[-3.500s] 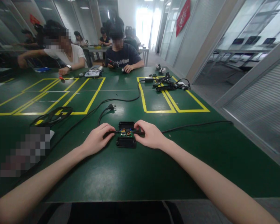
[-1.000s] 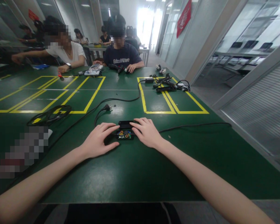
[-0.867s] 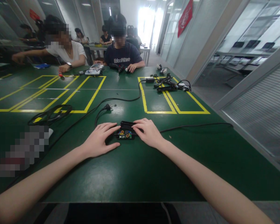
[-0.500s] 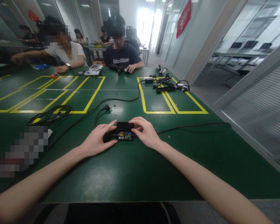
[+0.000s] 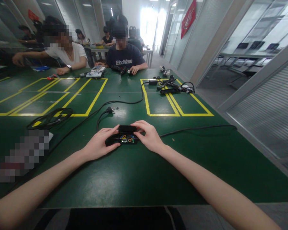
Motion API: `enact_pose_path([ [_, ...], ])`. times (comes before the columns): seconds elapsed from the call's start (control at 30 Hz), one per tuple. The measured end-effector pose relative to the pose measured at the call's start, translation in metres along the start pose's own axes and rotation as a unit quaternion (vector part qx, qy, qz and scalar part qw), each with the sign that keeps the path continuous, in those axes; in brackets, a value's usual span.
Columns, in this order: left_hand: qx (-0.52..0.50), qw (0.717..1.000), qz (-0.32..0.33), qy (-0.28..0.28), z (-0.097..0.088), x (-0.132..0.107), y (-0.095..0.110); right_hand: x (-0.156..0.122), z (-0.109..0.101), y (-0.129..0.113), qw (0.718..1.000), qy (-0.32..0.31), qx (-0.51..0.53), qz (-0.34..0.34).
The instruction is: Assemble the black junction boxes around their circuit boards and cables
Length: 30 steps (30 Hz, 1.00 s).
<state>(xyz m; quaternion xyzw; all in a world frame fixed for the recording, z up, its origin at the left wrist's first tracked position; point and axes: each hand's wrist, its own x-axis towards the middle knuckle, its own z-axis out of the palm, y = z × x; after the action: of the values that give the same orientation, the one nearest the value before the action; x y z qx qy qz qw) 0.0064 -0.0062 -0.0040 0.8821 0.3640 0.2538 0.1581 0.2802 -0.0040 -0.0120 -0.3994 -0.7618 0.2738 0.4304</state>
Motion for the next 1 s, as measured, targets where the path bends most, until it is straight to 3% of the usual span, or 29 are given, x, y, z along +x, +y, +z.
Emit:
enact_pose_path([
  [0.33, -0.045, 0.999, -0.017, 0.022, -0.003, -0.001, 0.003, 0.001, -0.007, -0.009, 1.000, -0.012, -0.006, -0.005],
  [0.73, -0.010, 1.000, 0.027, 0.001, -0.005, 0.002, 0.006, 0.000, -0.011, -0.015, 0.999, -0.040, -0.012, -0.018],
  [1.0, 0.013, 0.997, 0.072, -0.026, -0.003, 0.003, 0.008, -0.002, -0.012, -0.016, 0.990, -0.075, -0.043, -0.109],
])
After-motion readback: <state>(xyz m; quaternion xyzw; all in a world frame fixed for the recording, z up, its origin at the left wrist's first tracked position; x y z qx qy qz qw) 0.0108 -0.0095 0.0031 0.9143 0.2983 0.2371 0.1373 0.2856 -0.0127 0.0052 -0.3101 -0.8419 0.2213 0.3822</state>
